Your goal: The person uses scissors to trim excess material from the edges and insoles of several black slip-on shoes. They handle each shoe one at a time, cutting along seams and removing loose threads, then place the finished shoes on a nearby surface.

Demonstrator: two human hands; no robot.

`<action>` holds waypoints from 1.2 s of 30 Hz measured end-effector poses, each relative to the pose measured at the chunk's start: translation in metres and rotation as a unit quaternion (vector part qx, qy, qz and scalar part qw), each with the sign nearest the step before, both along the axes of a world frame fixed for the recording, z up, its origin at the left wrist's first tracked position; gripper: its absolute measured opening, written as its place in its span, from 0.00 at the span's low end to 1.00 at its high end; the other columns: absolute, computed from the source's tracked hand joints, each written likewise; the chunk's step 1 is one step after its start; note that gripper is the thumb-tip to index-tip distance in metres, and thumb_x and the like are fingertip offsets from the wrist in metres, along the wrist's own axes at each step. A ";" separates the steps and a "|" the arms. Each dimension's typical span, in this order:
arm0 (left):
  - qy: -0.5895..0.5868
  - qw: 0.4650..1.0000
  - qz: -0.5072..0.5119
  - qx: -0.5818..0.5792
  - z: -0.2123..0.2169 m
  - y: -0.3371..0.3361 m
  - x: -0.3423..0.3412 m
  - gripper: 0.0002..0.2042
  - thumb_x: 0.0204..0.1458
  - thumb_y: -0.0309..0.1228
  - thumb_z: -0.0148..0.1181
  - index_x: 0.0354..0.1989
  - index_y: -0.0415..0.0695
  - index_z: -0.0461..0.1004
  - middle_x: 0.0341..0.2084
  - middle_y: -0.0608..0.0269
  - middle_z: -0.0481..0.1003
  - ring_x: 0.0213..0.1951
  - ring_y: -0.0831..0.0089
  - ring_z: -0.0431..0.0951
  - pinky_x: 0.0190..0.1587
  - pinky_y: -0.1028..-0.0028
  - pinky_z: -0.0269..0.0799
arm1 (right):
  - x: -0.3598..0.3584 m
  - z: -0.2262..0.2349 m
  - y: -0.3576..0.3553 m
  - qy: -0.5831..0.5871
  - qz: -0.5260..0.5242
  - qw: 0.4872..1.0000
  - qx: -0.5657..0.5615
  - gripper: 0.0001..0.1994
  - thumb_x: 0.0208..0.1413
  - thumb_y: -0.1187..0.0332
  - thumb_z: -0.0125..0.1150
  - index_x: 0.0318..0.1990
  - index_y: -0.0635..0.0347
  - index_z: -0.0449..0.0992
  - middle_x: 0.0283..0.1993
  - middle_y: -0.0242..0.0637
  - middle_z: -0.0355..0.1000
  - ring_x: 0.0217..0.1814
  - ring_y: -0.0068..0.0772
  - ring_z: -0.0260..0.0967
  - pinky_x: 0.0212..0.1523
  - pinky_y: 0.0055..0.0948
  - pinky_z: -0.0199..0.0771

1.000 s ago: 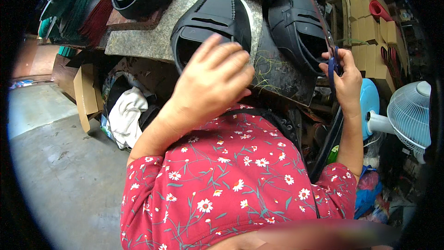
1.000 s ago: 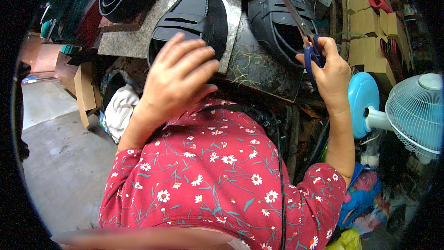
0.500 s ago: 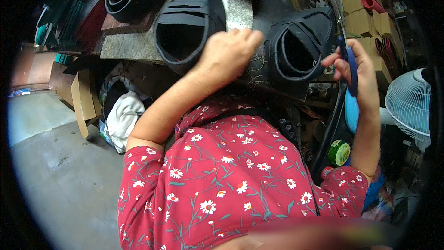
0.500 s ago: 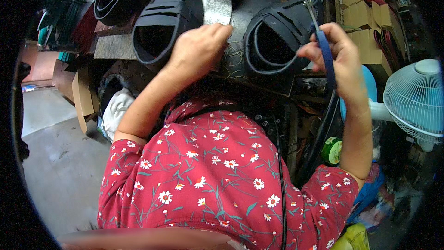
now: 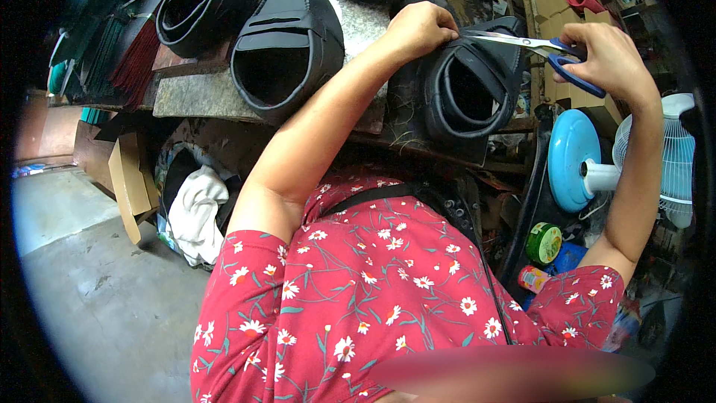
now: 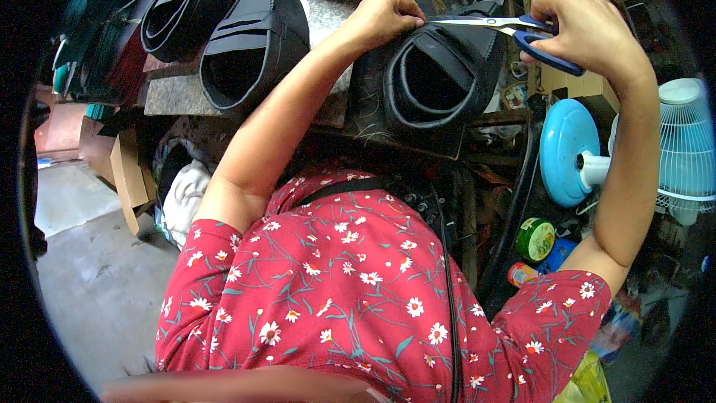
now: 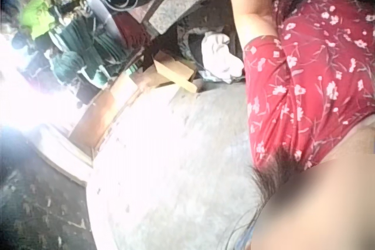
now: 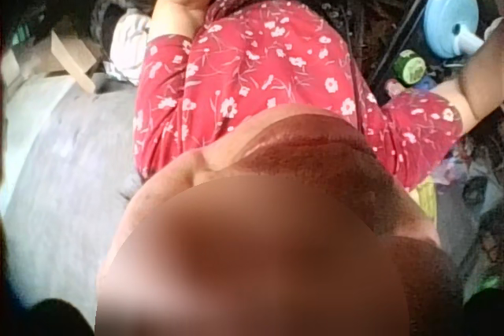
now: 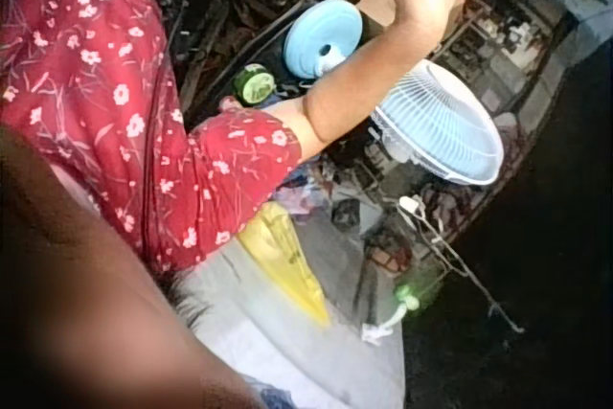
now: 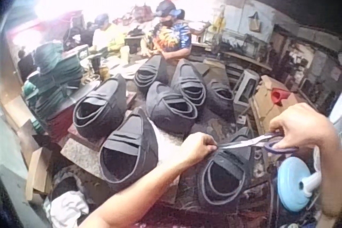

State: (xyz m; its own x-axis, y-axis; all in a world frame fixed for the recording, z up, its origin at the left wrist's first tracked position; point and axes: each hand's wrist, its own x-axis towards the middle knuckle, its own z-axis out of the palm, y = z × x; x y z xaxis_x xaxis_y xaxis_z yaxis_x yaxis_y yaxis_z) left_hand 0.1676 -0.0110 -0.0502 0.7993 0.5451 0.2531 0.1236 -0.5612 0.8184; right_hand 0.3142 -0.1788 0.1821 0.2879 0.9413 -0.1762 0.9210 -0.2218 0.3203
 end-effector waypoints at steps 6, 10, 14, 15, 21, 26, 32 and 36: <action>-0.004 0.996 0.021 0.083 -0.006 -0.008 0.005 0.13 0.56 0.37 0.55 0.39 0.43 0.82 0.39 0.48 0.80 0.45 0.50 0.80 0.49 0.56 0.75 | 0.007 0.005 0.015 -0.041 0.092 0.995 0.005 0.25 0.30 0.55 0.78 0.35 0.64 0.82 0.27 0.44 0.77 0.28 0.40 0.76 0.35 0.35 0.75; -0.034 0.993 0.033 0.104 -0.008 -0.013 0.006 0.12 0.58 0.36 0.54 0.39 0.41 0.79 0.40 0.49 0.78 0.44 0.48 0.79 0.49 0.55 0.74 | 0.007 0.001 0.034 -0.068 0.056 0.995 -0.055 0.23 0.31 0.54 0.78 0.31 0.63 0.82 0.24 0.42 0.75 0.28 0.41 0.75 0.34 0.36 0.73; -0.038 0.985 0.057 0.160 -0.005 -0.017 0.003 0.11 0.59 0.35 0.53 0.37 0.41 0.77 0.39 0.50 0.76 0.42 0.48 0.79 0.46 0.54 0.75 | 0.003 -0.009 0.045 -0.078 0.109 0.989 -0.055 0.21 0.33 0.53 0.77 0.29 0.63 0.83 0.23 0.42 0.75 0.27 0.41 0.75 0.34 0.35 0.74; -0.029 0.985 0.053 0.165 -0.004 -0.018 0.003 0.10 0.59 0.35 0.53 0.37 0.42 0.76 0.38 0.51 0.76 0.42 0.48 0.79 0.46 0.54 0.75 | 0.002 -0.010 0.048 -0.083 0.113 0.988 -0.062 0.21 0.33 0.53 0.77 0.28 0.62 0.83 0.23 0.42 0.75 0.27 0.41 0.75 0.34 0.35 0.75; -0.037 0.981 0.073 0.175 0.003 -0.020 0.000 0.10 0.61 0.35 0.51 0.39 0.42 0.76 0.39 0.51 0.76 0.43 0.48 0.78 0.46 0.54 0.75 | 0.000 -0.006 0.058 -0.106 0.133 0.982 -0.077 0.21 0.30 0.54 0.80 0.26 0.62 0.83 0.21 0.42 0.74 0.25 0.40 0.75 0.32 0.36 0.75; -0.053 0.982 0.072 0.166 0.007 -0.022 -0.004 0.11 0.60 0.34 0.51 0.37 0.40 0.77 0.38 0.49 0.78 0.43 0.48 0.80 0.46 0.53 0.75 | 0.010 -0.001 0.068 -0.041 0.091 0.987 -0.129 0.18 0.33 0.57 0.79 0.22 0.63 0.82 0.17 0.40 0.71 0.20 0.34 0.70 0.26 0.34 0.71; -0.052 0.985 0.107 0.121 0.007 -0.024 -0.006 0.10 0.59 0.34 0.53 0.37 0.41 0.77 0.39 0.49 0.78 0.43 0.48 0.80 0.47 0.53 0.75 | 0.032 0.008 0.067 -0.054 0.087 0.991 -0.086 0.20 0.31 0.55 0.79 0.24 0.64 0.81 0.19 0.40 0.71 0.20 0.33 0.69 0.25 0.32 0.67; -0.044 0.990 0.120 0.058 0.004 -0.019 -0.006 0.11 0.60 0.37 0.55 0.39 0.42 0.76 0.40 0.51 0.78 0.46 0.47 0.78 0.49 0.55 0.73 | 0.035 0.009 0.067 -0.058 0.113 0.987 -0.095 0.23 0.29 0.53 0.79 0.26 0.66 0.82 0.20 0.41 0.73 0.21 0.34 0.71 0.25 0.32 0.69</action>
State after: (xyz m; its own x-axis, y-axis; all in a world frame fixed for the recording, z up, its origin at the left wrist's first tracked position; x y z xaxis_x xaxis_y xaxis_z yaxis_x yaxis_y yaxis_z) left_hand 0.1613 -0.0304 -0.0458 0.6215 0.6801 0.3887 0.1961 -0.6155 0.7634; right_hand 0.3492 -0.1122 0.1911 0.1025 0.9367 -0.3348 0.8945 0.0604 0.4429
